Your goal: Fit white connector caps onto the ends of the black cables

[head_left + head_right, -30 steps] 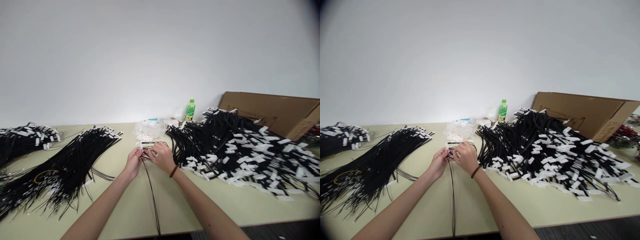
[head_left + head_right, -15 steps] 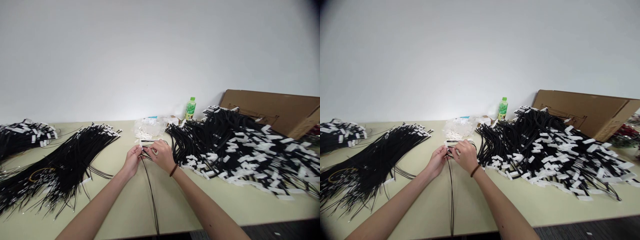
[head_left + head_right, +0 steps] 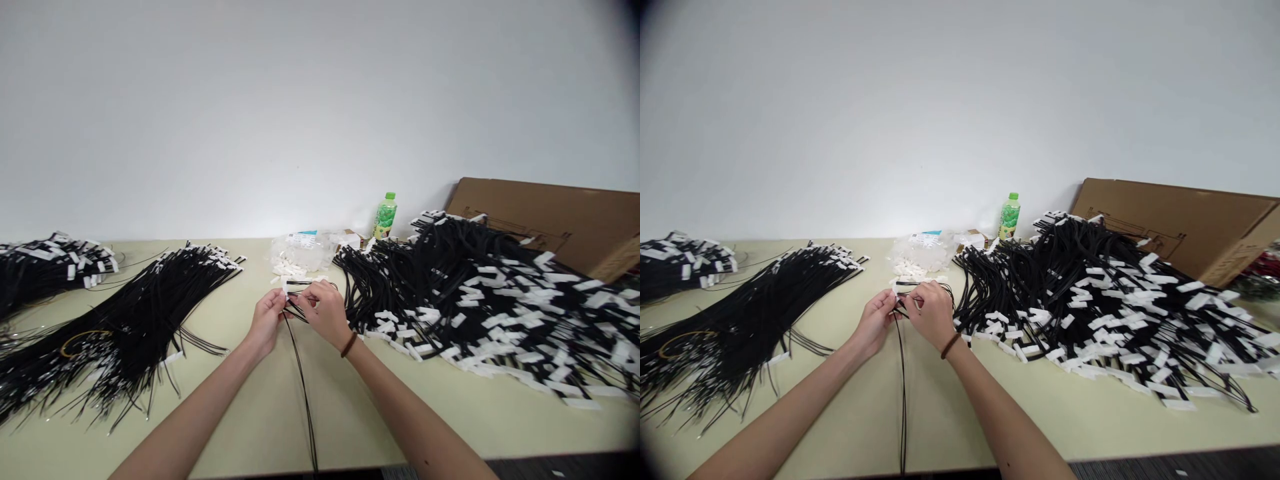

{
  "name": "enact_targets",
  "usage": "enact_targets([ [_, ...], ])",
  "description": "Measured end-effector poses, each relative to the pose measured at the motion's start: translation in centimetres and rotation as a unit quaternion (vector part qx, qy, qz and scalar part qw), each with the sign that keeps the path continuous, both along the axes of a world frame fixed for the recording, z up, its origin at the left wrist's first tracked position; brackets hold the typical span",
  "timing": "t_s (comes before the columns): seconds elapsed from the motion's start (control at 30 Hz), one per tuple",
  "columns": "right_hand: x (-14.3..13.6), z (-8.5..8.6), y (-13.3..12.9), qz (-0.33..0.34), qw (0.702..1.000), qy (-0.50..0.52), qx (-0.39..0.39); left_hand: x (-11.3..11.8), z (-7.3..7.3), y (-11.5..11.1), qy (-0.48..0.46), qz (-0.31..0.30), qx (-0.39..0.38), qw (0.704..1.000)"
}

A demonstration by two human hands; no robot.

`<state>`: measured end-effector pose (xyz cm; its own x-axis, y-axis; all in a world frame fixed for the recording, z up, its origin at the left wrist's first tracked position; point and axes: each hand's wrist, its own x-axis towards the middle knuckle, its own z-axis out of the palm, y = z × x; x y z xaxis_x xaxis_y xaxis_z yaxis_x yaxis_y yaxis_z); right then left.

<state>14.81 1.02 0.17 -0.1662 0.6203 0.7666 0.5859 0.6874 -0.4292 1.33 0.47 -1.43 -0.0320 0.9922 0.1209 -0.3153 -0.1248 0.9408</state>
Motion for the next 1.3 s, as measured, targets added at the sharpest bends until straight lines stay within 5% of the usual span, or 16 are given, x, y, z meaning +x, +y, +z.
enact_targets([
  [0.47, 0.4, 0.5, -0.1, 0.025, 0.999, -0.023, 0.011, 0.0, 0.4, -0.2, -0.025, -0.004, -0.015, 1.000],
  [0.83, -0.4, -0.1, -0.4, 0.090, 0.965, -0.172, 0.177, -1.3, 2.0, 0.5, -0.138, 0.047, -0.120, 0.982],
  [1.3, -0.6, -0.4, -0.7, 0.105, 0.966, -0.171, 0.165, -0.8, 1.4, 0.3, -0.158, 0.011, -0.102, 0.982],
])
